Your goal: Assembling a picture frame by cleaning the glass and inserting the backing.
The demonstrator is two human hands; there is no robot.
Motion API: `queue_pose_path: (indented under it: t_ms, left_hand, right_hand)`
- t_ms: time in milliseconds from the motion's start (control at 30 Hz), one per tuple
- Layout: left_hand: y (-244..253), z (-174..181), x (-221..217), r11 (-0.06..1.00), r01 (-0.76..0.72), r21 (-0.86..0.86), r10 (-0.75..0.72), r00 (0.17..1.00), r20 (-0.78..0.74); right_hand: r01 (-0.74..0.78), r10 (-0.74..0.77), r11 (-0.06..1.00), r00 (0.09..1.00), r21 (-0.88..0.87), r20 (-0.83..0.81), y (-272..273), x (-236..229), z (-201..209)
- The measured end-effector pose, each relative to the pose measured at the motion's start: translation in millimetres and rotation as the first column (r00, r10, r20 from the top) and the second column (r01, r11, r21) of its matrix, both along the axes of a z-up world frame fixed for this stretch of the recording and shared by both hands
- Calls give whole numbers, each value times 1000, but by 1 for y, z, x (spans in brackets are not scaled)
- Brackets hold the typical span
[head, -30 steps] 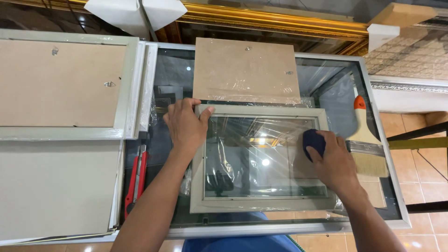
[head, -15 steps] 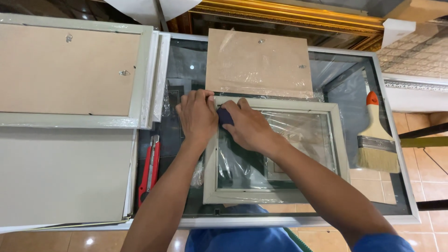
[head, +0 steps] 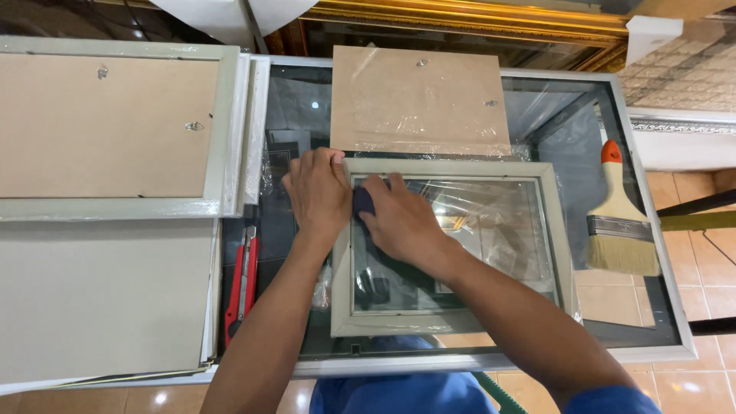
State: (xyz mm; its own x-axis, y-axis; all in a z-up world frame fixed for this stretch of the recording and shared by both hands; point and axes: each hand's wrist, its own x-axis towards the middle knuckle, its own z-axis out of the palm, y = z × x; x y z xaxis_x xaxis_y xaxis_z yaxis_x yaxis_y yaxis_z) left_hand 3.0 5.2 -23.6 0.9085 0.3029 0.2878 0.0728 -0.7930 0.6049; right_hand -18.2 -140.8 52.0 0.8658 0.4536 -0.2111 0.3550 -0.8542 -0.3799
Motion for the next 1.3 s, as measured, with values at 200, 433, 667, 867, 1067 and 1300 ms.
queue_pose_path:
  t_ms: [200,433,667,867,1067,1300]
  left_hand:
    - [2,12,-4,998,57,-25,-58,998,-37]
    - [-5,19,-3,998,39,-45,-43,994,-103]
    - [-8,11,-2,999,11,-35,-14,996,-84]
    - [-10,15,-3,1000,-2,4,3,999,-54]
    - [-11,21,-3,1000,7,19,-6,999,-45]
    - [-7,29,-5,996,-2,-94,-20,971,-237]
  right_hand:
    - [36,-36,999,999,-4,-33,-32,16,13]
    - [342,-355,919,934,-196,-33,-185,18,35]
    - [172,-192,966,977,-193,-91,-235,-7,32]
    - [18,-81,979,947,-201,-310,-258,-78,37]
    - [-156,114,980,952,-127,-283,-179,-69,32]
    - [-504,506,862,858,42,-91,-43,-64,-9]
